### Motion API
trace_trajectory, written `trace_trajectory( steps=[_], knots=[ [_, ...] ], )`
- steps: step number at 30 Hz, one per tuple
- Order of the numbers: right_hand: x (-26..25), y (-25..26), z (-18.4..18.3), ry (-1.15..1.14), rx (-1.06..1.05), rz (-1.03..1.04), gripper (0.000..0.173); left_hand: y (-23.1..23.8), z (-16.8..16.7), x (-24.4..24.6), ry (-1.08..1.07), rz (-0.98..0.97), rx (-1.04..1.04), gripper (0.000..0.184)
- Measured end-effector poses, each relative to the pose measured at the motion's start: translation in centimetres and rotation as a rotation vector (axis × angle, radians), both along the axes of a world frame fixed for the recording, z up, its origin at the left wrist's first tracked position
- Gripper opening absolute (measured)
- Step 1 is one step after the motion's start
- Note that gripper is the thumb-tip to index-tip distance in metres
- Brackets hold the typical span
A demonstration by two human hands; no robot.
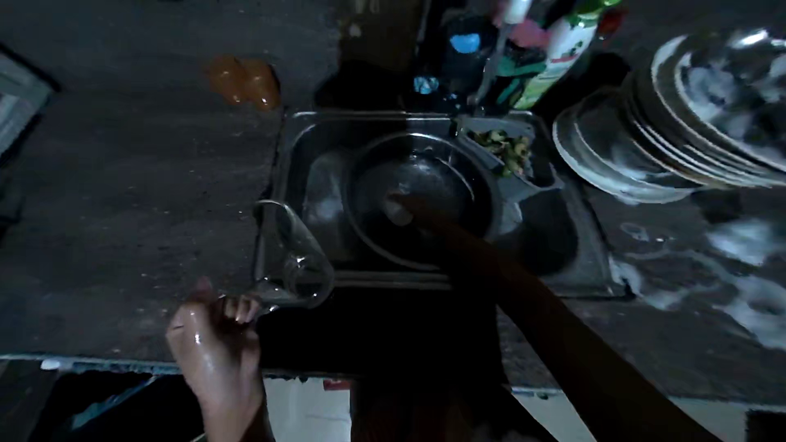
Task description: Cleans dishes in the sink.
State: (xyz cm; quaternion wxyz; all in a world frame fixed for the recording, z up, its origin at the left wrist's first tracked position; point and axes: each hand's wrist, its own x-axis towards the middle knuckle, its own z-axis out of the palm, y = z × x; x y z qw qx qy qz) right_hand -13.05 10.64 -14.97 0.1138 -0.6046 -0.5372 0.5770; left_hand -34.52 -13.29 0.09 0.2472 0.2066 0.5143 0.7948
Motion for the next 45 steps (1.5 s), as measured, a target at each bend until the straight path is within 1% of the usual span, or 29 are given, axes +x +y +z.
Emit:
trace_trajectory(
  steps=[3,4,5,6,7,8,9,10,12,14,15,18,20,21,23,25,27,29,31,33,34,35,37,38,39,40,41,42,45],
  knots=[
    [-2.4,2.3,3.5,-0.607,0.111,0.757,0.066,-0.5,-0.7,-0.6,-0.033,-0.004,-0.006,0.06],
    [-3.4,2.0,4.8,-0.815,0.178,0.955,0.057,-0.6,-1.0,-0.8,-0.032,-0.004,-0.015,0.06],
    [-3.5,1.3,5.4,-0.906,0.353,1.038,0.04,-0.7,-1.2,-1.0,-0.026,-0.001,-0.033,0.059],
    [-2.4,0.8,4.6,-0.859,0.709,1.013,0.022,-0.7,-1.4,-1.3,-0.011,0.002,-0.055,0.057],
    [-1.1,0.7,3.8,-0.679,1.122,0.916,0.011,-0.8,-1.6,-1.8,0.0,0.004,-0.065,0.056],
    [-0.5,0.4,4.7,-0.464,1.43,0.828,0.008,-0.8,-1.8,-2.1,0.005,0.009,-0.072,0.056],
    [-1.3,-1.8,11.5,-0.632,1.182,0.954,0.017,-0.7,-1.9,-2.4,0.004,0.017,-0.077,0.056],
    [-2.4,-3.3,16.6,-0.684,1.023,0.987,0.029,-0.6,-2.0,-2.7,0.003,0.024,-0.083,0.056],
    [-5.9,-3.7,21.1,-0.646,0.993,0.894,0.043,-0.2,-2.2,-3.2,-0.01,0.03,-0.084,0.055],
    [-13.4,-0.1,24.6,-0.851,0.675,0.98,0.058,0.2,-2.3,-3.6,-0.019,0.008,-0.084,0.054],
    [-17.1,3.5,23.6,-0.814,0.653,0.96,0.061,0.4,-2.4,-3.8,-0.028,-0.001,-0.081,0.053],
    [-23.7,10.4,17.7,-0.416,0.786,0.764,0.076,1.0,-2.9,-4.3,-0.071,-0.039,-0.075,0.048],
    [-26.9,11.4,13.4,-0.162,0.835,0.574,0.087,1.1,-3.1,-4.4,-0.107,-0.064,-0.075,0.044],
    [-28.5,11.6,11.2,-0.055,0.873,0.47,0.086,1.2,-3.1,-4.4,-0.119,-0.065,-0.086,0.043],
    [-31.4,11.5,7.7,0.159,0.938,0.293,0.071,1.4,-3.2,-4.4,-0.136,-0.061,-0.106,0.043],
    [-33.3,11.2,6.5,0.239,0.914,0.212,0.065,1.7,-3.4,-4.5,-0.147,-0.059,-0.102,0.044],
    [-34.0,10.6,6.9,0.193,0.801,0.219,0.073,2.3,-3.6,-4.5,-0.158,-0.061,-0.091,0.046],
    [-33.1,9.7,7.1,0.287,0.727,0.221,0.083,3.2,-3.5,-4.4,-0.151,-0.059,-0.092,0.049],
    [-29.5,8.3,7.6,0.416,0.682,0.208,0.07,4.3,-3.4,-4.2,-0.147,-0.106,-0.1,0.053],
    [-22.4,5.2,9.8,0.415,0.512,0.276,0.041,6.2,-2.9,-3.7,-0.205,-0.195,-0.145,0.059],
    [-18.1,3.3,11.1,0.355,0.437,0.368,0.037,7.3,-2.9,-3.3,-0.261,-0.254,-0.184,0.061],
    [-13.7,1.5,11.4,0.32,0.434,0.43,0.037,8.7,-3.0,-2.8,-0.325,-0.319,-0.23,0.061],
    [-6.0,-1.4,10.4,0.404,0.291,0.337,0.044,11.6,-4.5,-1.6,-0.39,-0.485,-0.335,0.052],
    [-3.2,-2.4,9.5,0.479,0.231,0.258,0.051,13.0,-6.2,-1.1,-0.347,-0.615,-0.349,0.039],
    [-0.9,-2.9,8.4,0.52,0.193,0.204,0.066,14.2,-8.6,-0.9,-0.227,-0.772,-0.339,0.024],
    [0.6,-3.1,7.5,0.496,0.181,0.148,0.078,15.4,-11.0,-0.8,-0.043,-0.934,-0.328,0.027],
    [1.8,-3.0,6.3,0.446,0.191,0.078,0.08,16.7,-12.6,0.0,0.098,-1.038,-0.345,0.037],
    [2.6,-2.7,5.2,0.385,0.196,-0.006,0.08,17.5,-13.0,1.3,0.22,-1.093,-0.368,0.044],
    [3.5,-1.3,1.8,0.306,0.194,-0.223,0.076,20.2,-11.6,6.9,0.495,-1.01,-0.624,0.039]
  ],
)
